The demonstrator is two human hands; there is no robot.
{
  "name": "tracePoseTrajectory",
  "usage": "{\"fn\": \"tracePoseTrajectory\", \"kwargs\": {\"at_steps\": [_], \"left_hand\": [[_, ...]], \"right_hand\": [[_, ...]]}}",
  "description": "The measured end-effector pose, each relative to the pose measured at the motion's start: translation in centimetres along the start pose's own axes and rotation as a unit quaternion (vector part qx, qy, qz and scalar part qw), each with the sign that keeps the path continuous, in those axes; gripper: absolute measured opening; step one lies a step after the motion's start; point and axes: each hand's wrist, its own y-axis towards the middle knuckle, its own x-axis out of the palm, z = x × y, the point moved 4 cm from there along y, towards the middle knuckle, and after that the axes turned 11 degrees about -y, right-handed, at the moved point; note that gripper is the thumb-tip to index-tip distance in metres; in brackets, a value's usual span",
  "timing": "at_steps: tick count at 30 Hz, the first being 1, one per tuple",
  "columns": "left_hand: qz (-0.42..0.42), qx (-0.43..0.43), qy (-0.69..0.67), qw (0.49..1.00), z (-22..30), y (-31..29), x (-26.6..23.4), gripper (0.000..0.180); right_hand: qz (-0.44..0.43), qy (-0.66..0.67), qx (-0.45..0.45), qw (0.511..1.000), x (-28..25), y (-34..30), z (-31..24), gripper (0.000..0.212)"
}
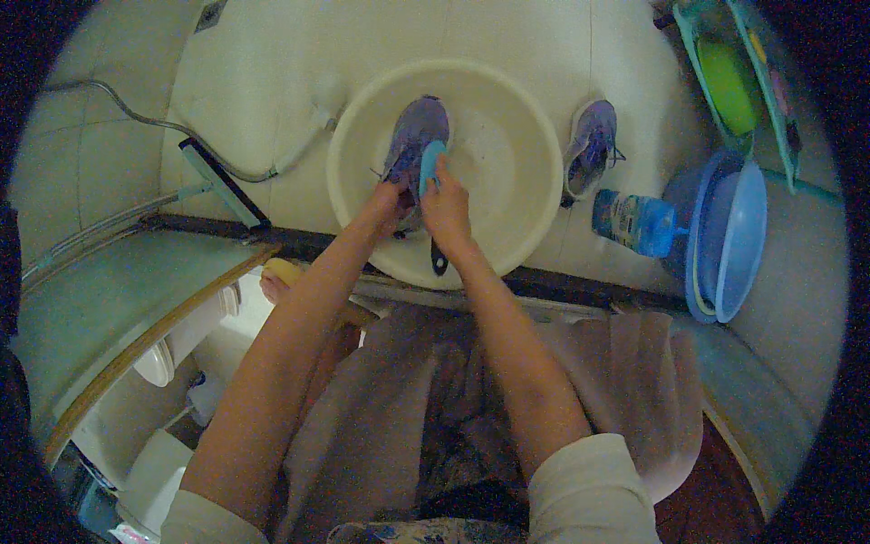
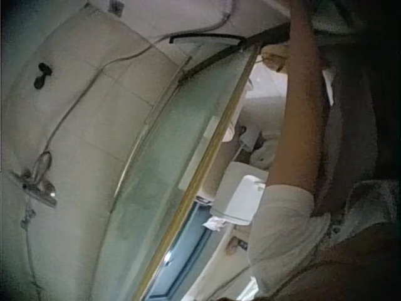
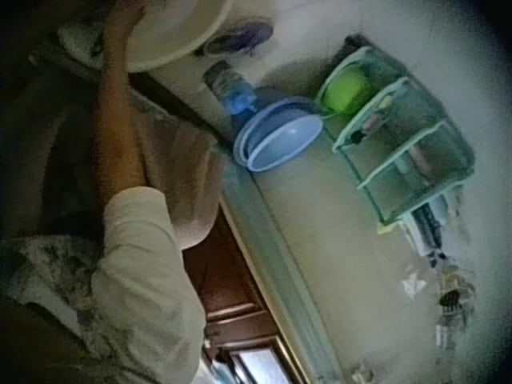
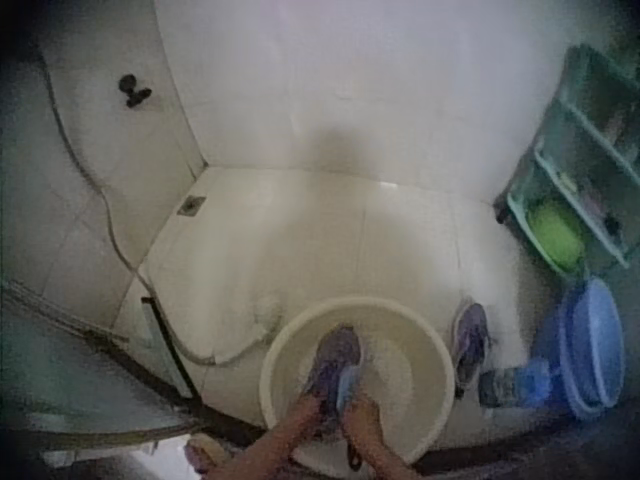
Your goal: The person sits on the bathroom floor and washes a pair of purple sneakers in a white basin using a blue brush and liquid detergent. They scrub the shoes thoroughly, rinse them with water from a handheld sprayer, and wipe them with a cloth.
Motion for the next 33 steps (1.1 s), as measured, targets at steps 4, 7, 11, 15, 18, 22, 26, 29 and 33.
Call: {"fn": "tracePoseTrajectory", "kwargs": {"at_steps": [4,7,11,15,18,22,26,29,33], "left_hand": [[-0.011,0.013,0.001,1.000,-0.6,0.4,0.7,0.024],[-0.002,-0.021,0.000,1.000,-0.7,-0.4,0.7,0.024],[-0.038,0.005,-0.032,0.999,0.1,-1.4,0.9,0.025],[-0.010,0.017,0.010,1.000,-0.1,-0.5,0.8,0.027],[0.007,0.016,0.004,1.000,-0.8,0.3,-0.1,0.026],[0.024,-0.008,-0.004,1.000,-1.0,0.5,-0.1,0.024],[-0.035,-0.016,-0.020,0.999,-1.0,0.4,0.2,0.029],[-0.001,-0.017,-0.050,0.999,-1.3,0.2,0.4,0.029],[0.017,0.003,-0.039,0.999,-1.1,0.4,-0.7,0.026]], "right_hand": [[-0.026,-0.029,0.053,0.998,-0.8,3.6,0.0,0.045],[0.095,-0.012,-0.016,0.995,1.2,0.3,1.7,0.044],[0.035,-0.012,-0.018,0.999,0.1,-1.3,0.6,0.045],[0.038,-0.024,0.009,0.999,-0.6,3.7,0.6,0.047],[0.100,-0.050,-0.012,0.994,-0.4,4.4,0.8,0.048],[0.147,-0.038,-0.037,0.988,-1.9,6.6,2.9,0.047],[0.100,-0.061,-0.022,0.993,-2.2,5.4,1.6,0.047],[0.007,-0.084,-0.002,0.996,-0.1,0.7,1.1,0.047],[-0.064,-0.080,-0.014,0.995,-0.2,-1.6,-0.5,0.049]]}}
